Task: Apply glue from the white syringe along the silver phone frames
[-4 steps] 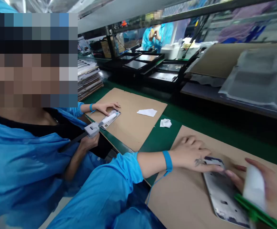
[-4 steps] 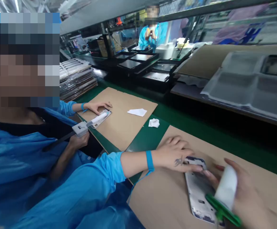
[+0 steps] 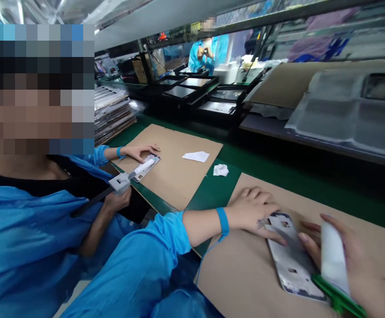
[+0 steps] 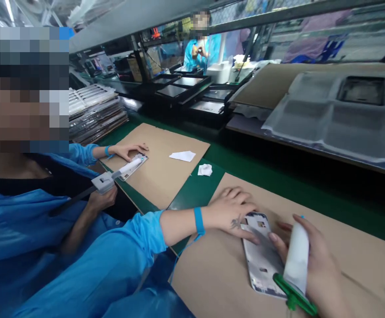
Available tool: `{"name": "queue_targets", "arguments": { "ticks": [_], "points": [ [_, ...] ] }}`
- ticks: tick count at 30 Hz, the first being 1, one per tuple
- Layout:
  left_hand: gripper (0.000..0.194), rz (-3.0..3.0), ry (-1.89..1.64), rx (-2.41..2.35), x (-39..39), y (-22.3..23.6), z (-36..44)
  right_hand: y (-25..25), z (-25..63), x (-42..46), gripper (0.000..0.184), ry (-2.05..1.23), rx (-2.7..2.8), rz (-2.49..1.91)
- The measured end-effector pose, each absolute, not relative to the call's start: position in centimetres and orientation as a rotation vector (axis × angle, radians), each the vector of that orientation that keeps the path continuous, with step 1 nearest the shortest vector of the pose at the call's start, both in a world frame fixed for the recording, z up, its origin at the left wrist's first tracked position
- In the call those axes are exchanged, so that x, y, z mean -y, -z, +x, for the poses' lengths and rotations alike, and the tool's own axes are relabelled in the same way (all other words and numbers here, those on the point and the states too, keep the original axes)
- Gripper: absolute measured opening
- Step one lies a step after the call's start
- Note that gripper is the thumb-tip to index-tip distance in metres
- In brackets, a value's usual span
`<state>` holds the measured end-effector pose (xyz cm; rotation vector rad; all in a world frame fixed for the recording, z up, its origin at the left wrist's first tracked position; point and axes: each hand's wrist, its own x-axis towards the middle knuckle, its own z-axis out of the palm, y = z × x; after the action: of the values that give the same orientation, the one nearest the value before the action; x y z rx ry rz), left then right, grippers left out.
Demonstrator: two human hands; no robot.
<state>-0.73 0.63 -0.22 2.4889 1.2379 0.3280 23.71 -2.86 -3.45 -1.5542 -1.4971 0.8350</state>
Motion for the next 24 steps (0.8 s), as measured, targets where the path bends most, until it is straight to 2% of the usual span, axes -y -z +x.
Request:
{"name": "queue_targets", "arguments": {
  "ticks": [5, 10, 13, 18, 24],
  "points": [
    [0.087, 2.447, -0.395, -1.110, -2.6, -0.4, -2.5, 2.2, 23.3, 3.0, 0.095, -1.192, 1.128, -1.324],
    [0.099, 2.389, -0.464, -0.980, -4.8, -0.6, -3.1, 0.4, 23.4, 2.2, 0.098, -1.289, 0.957, -1.107],
    [0.086, 2.320, -0.592, -0.996, -5.7, -0.4, -3.2, 0.3, 24.0, 1.8, 0.082, -1.227, 1.029, -1.142],
    [0.073, 2.347, -0.481, -0.926, -5.2, -0.8, -3.0, 0.2, 24.8, 2.8, 0.047, -1.187, 1.357, -1.174],
    [0.073, 2.363, -0.436, -0.902, -4.7, -1.2, -2.4, -0.4, 24.2, 2.9, 0.037, -1.128, 1.535, -1.252]
  ]
}}
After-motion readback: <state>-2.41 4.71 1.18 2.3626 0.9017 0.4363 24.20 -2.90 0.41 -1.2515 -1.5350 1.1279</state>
